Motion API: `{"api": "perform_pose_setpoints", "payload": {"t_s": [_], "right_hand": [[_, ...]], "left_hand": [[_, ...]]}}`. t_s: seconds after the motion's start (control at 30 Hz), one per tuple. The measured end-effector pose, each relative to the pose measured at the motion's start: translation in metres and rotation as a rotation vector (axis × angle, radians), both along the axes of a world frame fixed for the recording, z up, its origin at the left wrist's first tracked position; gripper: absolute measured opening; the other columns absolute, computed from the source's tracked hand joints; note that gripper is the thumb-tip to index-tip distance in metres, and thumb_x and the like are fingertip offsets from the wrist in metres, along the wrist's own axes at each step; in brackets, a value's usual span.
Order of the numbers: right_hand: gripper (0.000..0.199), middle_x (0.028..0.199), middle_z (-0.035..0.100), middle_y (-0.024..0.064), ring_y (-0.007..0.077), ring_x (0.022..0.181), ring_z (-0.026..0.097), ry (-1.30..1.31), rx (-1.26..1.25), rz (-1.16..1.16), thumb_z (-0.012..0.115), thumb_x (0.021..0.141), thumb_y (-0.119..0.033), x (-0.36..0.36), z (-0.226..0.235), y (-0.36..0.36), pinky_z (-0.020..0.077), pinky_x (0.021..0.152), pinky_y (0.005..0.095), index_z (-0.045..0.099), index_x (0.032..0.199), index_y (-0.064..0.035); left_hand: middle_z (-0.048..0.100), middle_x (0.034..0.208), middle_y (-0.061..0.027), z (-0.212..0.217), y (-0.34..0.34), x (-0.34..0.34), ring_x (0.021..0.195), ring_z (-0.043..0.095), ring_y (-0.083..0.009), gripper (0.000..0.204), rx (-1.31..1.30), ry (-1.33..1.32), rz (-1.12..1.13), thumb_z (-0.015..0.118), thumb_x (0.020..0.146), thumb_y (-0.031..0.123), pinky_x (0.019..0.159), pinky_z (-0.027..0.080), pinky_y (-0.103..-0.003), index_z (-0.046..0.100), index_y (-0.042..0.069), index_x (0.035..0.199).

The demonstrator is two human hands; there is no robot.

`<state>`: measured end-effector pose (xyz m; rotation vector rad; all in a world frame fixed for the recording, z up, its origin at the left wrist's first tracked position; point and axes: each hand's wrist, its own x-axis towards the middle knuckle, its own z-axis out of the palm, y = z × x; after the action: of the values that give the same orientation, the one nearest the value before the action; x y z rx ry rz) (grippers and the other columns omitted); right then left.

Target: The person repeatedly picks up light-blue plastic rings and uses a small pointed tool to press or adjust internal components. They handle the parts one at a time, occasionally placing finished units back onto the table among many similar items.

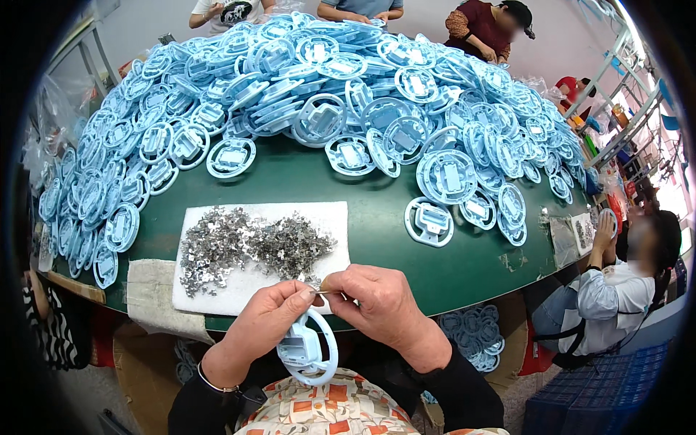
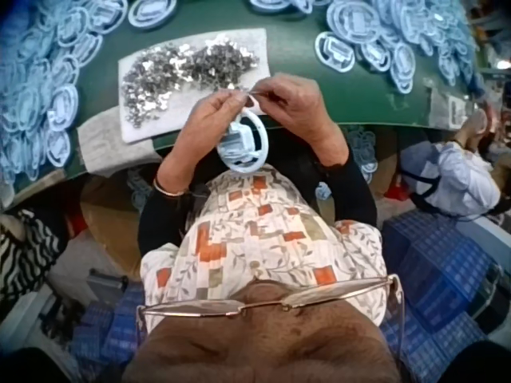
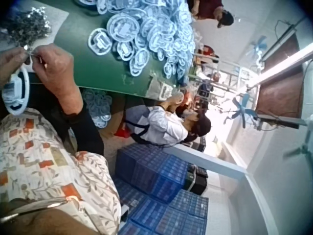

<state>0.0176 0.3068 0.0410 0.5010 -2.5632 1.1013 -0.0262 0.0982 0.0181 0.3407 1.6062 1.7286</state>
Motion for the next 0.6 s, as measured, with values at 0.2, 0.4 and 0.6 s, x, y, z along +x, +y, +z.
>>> {"api": "perform_pose_setpoints", "payload": {"t_s": [0.2, 0.4, 0.6], "right_hand": [[0.012, 0.075, 0.066, 0.0025, 0.0063, 0.064, 0.056, -0.338, -0.392, -0.086, 0.073, 0.088, -0.003, 0.015, 0.004, 0.000, 0.0450, 0.056, 0.0239, 0.070, 0.099, 0.0007], [0.012, 0.083, 0.061, -0.0069, 0.0000, 0.071, 0.048, -0.736, -0.786, -0.040, 0.067, 0.096, -0.011, 0.016, 0.001, 0.008, 0.0402, 0.061, 0.0183, 0.069, 0.100, 0.0010], [0.010, 0.084, 0.058, -0.0077, -0.0008, 0.072, 0.046, -0.788, -0.797, -0.043, 0.066, 0.097, -0.010, 0.023, 0.000, 0.004, 0.0386, 0.061, 0.0178, 0.067, 0.099, -0.0004]], "left_hand": [[0.060, 0.086, 0.0070, 0.000, 0.006, 0.006, 0.074, 0.049, -0.0004, 0.019, 0.018, 0.044, 0.047, 0.063, 0.104, 0.023, 0.064, 0.041, -0.018, 0.067, 0.004, 0.108], [0.064, 0.069, -0.0038, 0.004, 0.013, 0.014, 0.059, 0.051, -0.0055, 0.019, -0.083, 0.455, 0.102, 0.067, 0.099, 0.021, 0.054, 0.042, -0.026, 0.068, 0.002, 0.102], [0.059, 0.058, -0.0050, -0.002, 0.012, 0.016, 0.048, 0.050, -0.0082, 0.018, -0.136, 0.663, 0.109, 0.067, 0.098, 0.021, 0.047, 0.037, -0.029, 0.070, 0.004, 0.101]]}}
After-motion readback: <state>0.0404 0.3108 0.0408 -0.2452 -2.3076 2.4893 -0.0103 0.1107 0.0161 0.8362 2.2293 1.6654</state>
